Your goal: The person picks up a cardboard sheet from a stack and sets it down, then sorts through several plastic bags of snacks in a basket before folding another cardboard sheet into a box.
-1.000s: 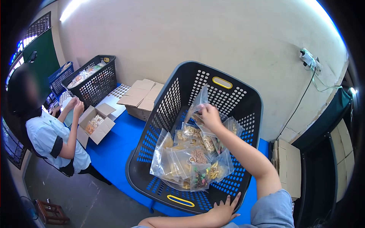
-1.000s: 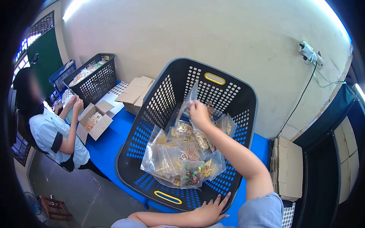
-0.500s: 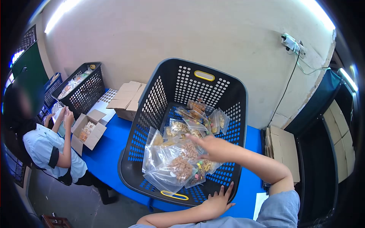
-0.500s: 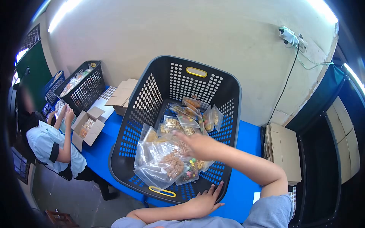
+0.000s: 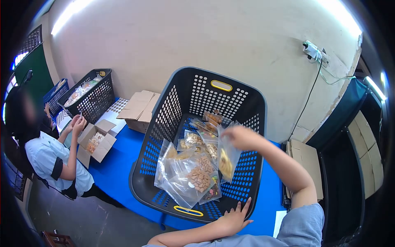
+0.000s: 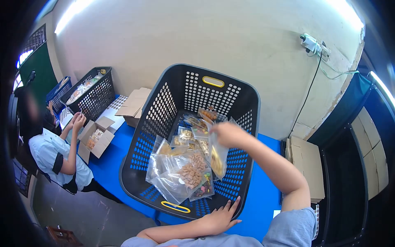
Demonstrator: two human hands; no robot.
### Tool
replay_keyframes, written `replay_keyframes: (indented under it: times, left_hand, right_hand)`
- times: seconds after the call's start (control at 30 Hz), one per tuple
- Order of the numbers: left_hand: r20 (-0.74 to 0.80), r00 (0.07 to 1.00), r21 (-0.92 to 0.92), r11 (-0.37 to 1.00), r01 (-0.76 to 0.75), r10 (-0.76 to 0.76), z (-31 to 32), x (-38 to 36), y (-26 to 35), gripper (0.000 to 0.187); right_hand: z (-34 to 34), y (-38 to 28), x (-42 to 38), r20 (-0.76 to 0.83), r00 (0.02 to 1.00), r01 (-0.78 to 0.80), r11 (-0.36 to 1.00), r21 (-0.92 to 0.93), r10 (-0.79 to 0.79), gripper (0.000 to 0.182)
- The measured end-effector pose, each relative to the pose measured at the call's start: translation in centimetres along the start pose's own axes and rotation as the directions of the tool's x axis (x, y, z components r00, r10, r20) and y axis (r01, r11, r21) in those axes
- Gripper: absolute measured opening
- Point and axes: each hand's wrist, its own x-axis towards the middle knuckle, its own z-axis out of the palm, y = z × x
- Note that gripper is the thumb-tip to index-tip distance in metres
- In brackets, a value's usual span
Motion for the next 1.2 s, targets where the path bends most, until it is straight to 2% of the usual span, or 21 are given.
replay_keyframes:
  times: [0.03,0.07,0.13,0.2,0.3,0.33,0.4,0.47,0.53,0.57,0.6,0.67,0.7,0.73,0.8,0.83,0.9,0.93,1.0,1.07,1.2]
  left_hand:
    - [-0.002,1.000,0.008,1.000,-0.002,0.002,-0.1,0.0,-0.1,0.082]
    - [0.005,1.000,0.001,1.000,-0.006,0.006,-0.1,0.0,-0.1,0.082]
    - [0.017,1.000,-0.005,1.000,-0.009,0.009,-0.3,-0.1,0.0,0.082]
    - [0.019,1.000,-0.005,1.000,-0.013,0.013,-0.5,-0.2,0.1,0.082]
    - [0.021,1.000,-0.012,1.000,-0.015,0.015,-0.6,-0.2,0.0,0.082]
    - [0.017,1.000,-0.017,1.000,-0.015,0.015,-0.7,-0.1,0.1,0.082]
    - [0.014,1.000,-0.006,1.000,-0.014,0.014,-0.7,-0.1,0.0,0.081]
    - [0.002,1.000,-0.018,1.000,-0.018,0.018,-0.5,0.1,-0.1,0.081]
    - [-0.010,1.000,-0.021,1.000,-0.021,0.021,-0.5,0.2,-0.2,0.081]
    - [-0.014,1.000,-0.018,1.000,-0.023,0.023,-0.5,0.2,-0.2,0.081]
    - [-0.018,1.000,-0.015,1.000,-0.025,0.024,-0.5,0.2,-0.1,0.081]
    - [-0.003,1.000,-0.012,1.000,-0.025,0.025,-0.7,0.0,0.0,0.081]
    - [0.012,1.000,-0.008,1.000,-0.029,0.029,-0.9,0.1,-0.1,0.082]
    - [0.008,1.000,-0.003,1.000,-0.026,0.026,-0.8,0.2,-0.2,0.082]
    - [0.018,0.999,-0.002,1.000,-0.031,0.031,-0.4,0.5,-0.4,0.082]
    - [0.016,1.000,0.001,1.000,-0.027,0.027,-0.5,0.5,-0.4,0.082]
    - [0.026,0.999,-0.005,1.000,-0.028,0.028,-0.8,0.4,-0.2,0.081]
    - [0.026,0.999,0.001,1.000,-0.022,0.022,-1.1,0.3,-0.1,0.081]
    - [0.059,0.998,-0.021,1.000,-0.018,0.019,-1.5,0.3,0.0,0.080]
    - [0.060,0.998,-0.020,1.000,-0.018,0.019,-1.2,0.4,-0.1,0.080]
    - [0.080,0.997,-0.016,1.000,-0.023,0.025,-1.5,0.3,0.1,0.080]
  right_hand:
    - [-2.8,-1.5,0.4,-0.138,0.983,-0.117,0.992,0.035,0.121,0.038]
    - [-4.2,-0.5,1.3,-0.351,0.934,-0.070,0.997,0.019,0.072,0.035]
    - [-6.9,0.3,2.8,-0.570,0.800,-0.037,0.964,0.264,0.187,0.031]
    - [-8.4,1.2,3.7,-0.554,0.716,-0.121,0.858,0.500,0.424,0.029]
    - [-6.5,1.3,4.0,-0.620,0.733,-0.084,0.942,0.326,0.280,0.032]
    - [-4.9,1.7,4.2,-0.654,0.749,0.001,0.986,0.164,0.108,0.031]
    - [-1.5,2.0,4.0,-0.416,0.909,0.019,1.000,-0.017,-0.024,0.030]
    - [2.9,2.8,3.9,0.090,0.992,0.097,0.993,-0.073,-0.091,0.030]
    - [6.4,2.0,2.5,0.530,0.845,0.143,0.986,-0.092,-0.073,0.029]
    - [5.9,-0.4,1.5,0.743,0.669,0.084,0.992,-0.095,0.015,0.027]
    - [9.3,1.1,1.1,0.815,0.565,0.249,0.968,-0.024,-0.125,0.028]
    - [13.5,1.6,-0.7,0.964,0.262,0.483,0.857,-0.179,0.053,0.039]
    - [12.5,0.3,-1.6,0.970,0.238,0.523,0.834,-0.173,0.052,0.044]
    - [21.2,7.0,-2.2,0.947,0.318,0.515,0.832,-0.208,0.040,0.047]
    - [17.9,4.5,-3.8,0.844,0.532,0.424,0.840,-0.338,0.071,0.049]
    - [17.0,3.7,-3.5,0.842,0.534,0.427,0.839,-0.339,0.068,0.049]
    - [15.6,2.3,-2.6,0.942,0.315,0.387,0.891,-0.236,0.112,0.049]
    - [13.9,1.8,-2.3,0.941,0.321,0.390,0.891,-0.234,0.107,0.049]
    - [9.9,1.1,-0.9,0.839,0.532,0.157,0.961,-0.227,0.112,0.057]
    - [7.0,2.7,0.1,0.733,0.680,0.147,0.985,-0.093,-0.032,0.052]
    - [-3.4,0.8,1.6,0.343,0.919,-0.157,0.979,-0.128,0.192,0.057]
